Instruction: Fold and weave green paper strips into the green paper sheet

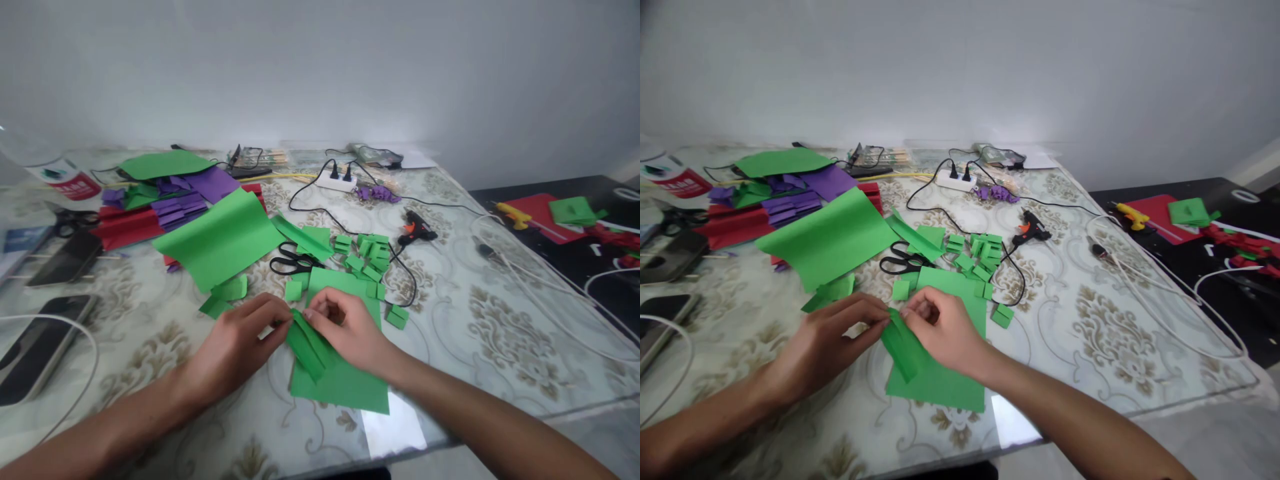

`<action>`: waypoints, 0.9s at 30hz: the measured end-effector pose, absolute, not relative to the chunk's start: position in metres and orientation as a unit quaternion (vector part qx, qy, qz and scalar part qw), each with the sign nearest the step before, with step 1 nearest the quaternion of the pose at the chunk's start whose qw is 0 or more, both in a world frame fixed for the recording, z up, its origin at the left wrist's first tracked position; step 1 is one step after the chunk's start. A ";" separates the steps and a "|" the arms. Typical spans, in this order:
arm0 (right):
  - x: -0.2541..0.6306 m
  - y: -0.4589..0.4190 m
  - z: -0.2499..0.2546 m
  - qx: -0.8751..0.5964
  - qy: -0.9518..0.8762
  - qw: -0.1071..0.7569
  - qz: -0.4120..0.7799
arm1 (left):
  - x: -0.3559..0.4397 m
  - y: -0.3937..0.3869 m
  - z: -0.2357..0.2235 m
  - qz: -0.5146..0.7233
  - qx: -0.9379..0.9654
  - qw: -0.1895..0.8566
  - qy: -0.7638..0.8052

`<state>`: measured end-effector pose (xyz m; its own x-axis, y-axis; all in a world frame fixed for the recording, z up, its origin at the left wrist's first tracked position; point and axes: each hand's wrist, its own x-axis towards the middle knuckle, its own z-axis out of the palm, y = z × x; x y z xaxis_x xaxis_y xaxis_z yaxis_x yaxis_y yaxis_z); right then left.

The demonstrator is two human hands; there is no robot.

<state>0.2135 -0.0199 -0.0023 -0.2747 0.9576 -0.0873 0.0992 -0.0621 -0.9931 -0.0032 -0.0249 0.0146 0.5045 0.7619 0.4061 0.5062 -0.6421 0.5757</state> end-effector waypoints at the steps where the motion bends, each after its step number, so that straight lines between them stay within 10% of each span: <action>1: 0.213 -0.020 -0.002 -0.462 -0.563 0.386 0.567 | -0.003 -0.026 0.015 0.329 0.848 0.186 0.371; 27: 0.209 -0.026 -0.001 -0.450 -0.522 0.444 0.573 | 0.001 -0.037 0.014 0.360 0.834 0.160 0.385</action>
<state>0.2091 -0.0257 -0.0012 -0.2004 0.9783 -0.0518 -0.0387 -0.0608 -0.9974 0.0007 -0.0369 0.0142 0.4438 0.7585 0.4771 0.5281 -0.6515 0.5446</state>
